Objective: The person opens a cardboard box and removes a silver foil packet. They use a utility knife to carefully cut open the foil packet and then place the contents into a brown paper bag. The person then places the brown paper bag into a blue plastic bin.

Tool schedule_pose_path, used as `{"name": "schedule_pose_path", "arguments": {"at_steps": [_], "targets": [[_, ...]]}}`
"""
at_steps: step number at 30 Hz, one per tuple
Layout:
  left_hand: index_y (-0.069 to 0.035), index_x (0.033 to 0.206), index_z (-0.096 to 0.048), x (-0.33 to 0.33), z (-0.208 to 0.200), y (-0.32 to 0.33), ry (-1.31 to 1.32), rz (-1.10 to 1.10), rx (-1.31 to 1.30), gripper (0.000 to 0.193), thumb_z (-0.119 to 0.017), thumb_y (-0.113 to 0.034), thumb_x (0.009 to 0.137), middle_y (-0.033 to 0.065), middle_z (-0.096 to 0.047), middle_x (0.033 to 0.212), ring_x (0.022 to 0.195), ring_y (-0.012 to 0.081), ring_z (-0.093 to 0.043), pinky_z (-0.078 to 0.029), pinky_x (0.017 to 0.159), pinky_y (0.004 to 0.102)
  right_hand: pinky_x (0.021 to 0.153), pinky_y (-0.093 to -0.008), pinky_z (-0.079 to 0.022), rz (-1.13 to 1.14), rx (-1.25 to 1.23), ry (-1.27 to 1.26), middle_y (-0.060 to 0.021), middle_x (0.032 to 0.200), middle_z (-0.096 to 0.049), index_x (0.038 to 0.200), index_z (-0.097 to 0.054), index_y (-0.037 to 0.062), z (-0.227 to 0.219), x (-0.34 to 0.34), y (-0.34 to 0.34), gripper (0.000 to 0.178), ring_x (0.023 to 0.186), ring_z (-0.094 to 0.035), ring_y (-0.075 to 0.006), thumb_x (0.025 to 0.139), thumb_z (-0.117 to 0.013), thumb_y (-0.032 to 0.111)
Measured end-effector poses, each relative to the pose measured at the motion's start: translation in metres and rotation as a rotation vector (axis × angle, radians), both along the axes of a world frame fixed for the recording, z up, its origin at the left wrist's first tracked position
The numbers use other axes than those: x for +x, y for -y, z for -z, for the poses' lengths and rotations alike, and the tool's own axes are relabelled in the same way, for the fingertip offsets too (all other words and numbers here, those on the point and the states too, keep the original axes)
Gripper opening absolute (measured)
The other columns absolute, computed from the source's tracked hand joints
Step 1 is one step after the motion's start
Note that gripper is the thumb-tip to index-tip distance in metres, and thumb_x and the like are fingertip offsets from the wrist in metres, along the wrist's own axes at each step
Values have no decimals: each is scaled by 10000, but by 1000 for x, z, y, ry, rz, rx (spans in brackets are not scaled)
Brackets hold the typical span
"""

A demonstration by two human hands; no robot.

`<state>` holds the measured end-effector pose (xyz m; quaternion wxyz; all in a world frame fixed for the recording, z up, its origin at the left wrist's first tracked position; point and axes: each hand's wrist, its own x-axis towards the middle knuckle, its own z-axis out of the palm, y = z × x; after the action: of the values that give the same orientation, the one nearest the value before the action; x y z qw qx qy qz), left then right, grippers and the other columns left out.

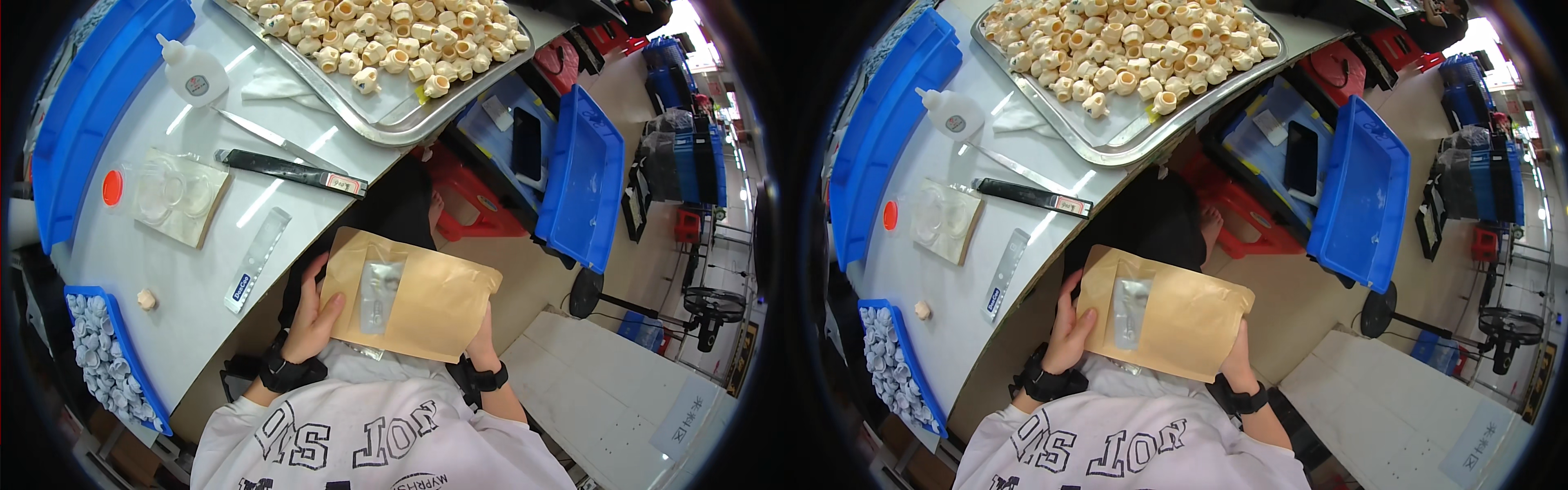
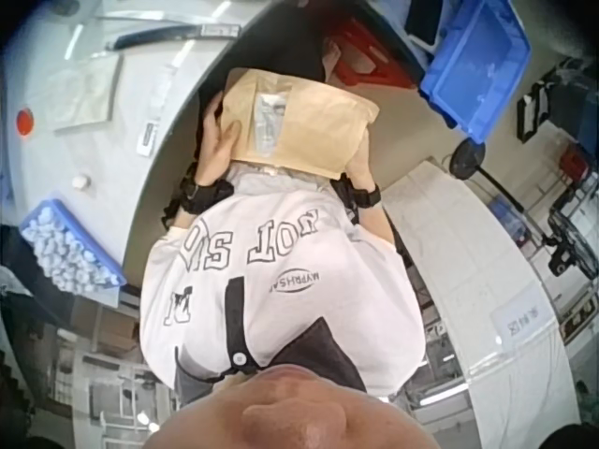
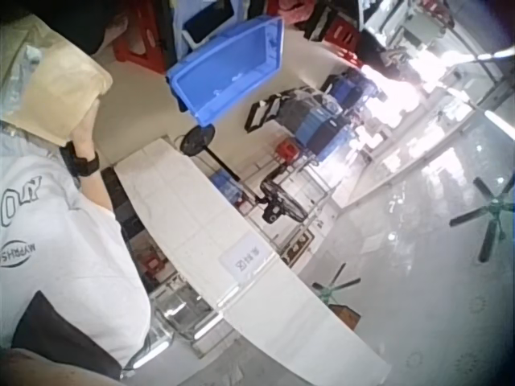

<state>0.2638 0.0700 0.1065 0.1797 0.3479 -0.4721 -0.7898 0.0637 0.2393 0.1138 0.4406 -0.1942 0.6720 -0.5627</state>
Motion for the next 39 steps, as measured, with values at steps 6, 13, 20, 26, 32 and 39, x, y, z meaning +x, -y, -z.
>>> {"name": "schedule_pose_path", "arguments": {"at_steps": [6,13,20,26,32,39], "targets": [[-26,1328,-208,4,5,3,-50,-55,93,475,-432,4,910,166,-447,1302,1136,150,-445,-310,1000,287,861,-304,-457,-94,71,65,-69,1122,-588,1178,-506,4,-14,-6,16,452,1005,-558,-138,775,-695,84],[15,1374,-154,-3,0,-8,-43,-137,131,518,-421,-41,935,163,-458,1300,1169,151,-441,-324,997,285,889,-321,-444,-41,93,76,-75,1156,-566,1211,-481,10,2,-5,4,477,1030,-548,-164,794,-685,123],[-30,1369,-190,3,-2,6,-48,-89,160,480,-409,-41,942,163,-512,1246,1113,150,-498,-383,948,279,794,-286,-479,-95,104,-98,-76,970,-652,1060,-578,-32,-19,-9,18,309,863,-612,-160,789,-662,91],[-45,1230,-327,10,8,3,9,-94,185,321,-440,-38,930,134,-595,1104,975,116,-562,-431,849,240,750,-258,-476,-165,314,120,-63,954,-658,1032,-609,-39,-31,-24,-4,280,843,-600,-110,794,-660,99],[-69,1059,-440,13,11,11,42,-23,368,152,-500,-102,923,26,-598,881,800,53,-545,-425,713,199,580,-219,-419,211,219,-183,12,775,-604,944,-620,-30,-2,-1,-14,216,666,-498,-43,765,-686,73],[-67,864,-510,20,26,16,246,-33,67,134,-635,-113,848,-57,-499,739,643,5,-429,-354,563,177,566,-248,-447,-165,302,-618,-30,792,-649,953,-625,-37,-19,1,0,235,659,-540,-61,765,-699,83]]}}
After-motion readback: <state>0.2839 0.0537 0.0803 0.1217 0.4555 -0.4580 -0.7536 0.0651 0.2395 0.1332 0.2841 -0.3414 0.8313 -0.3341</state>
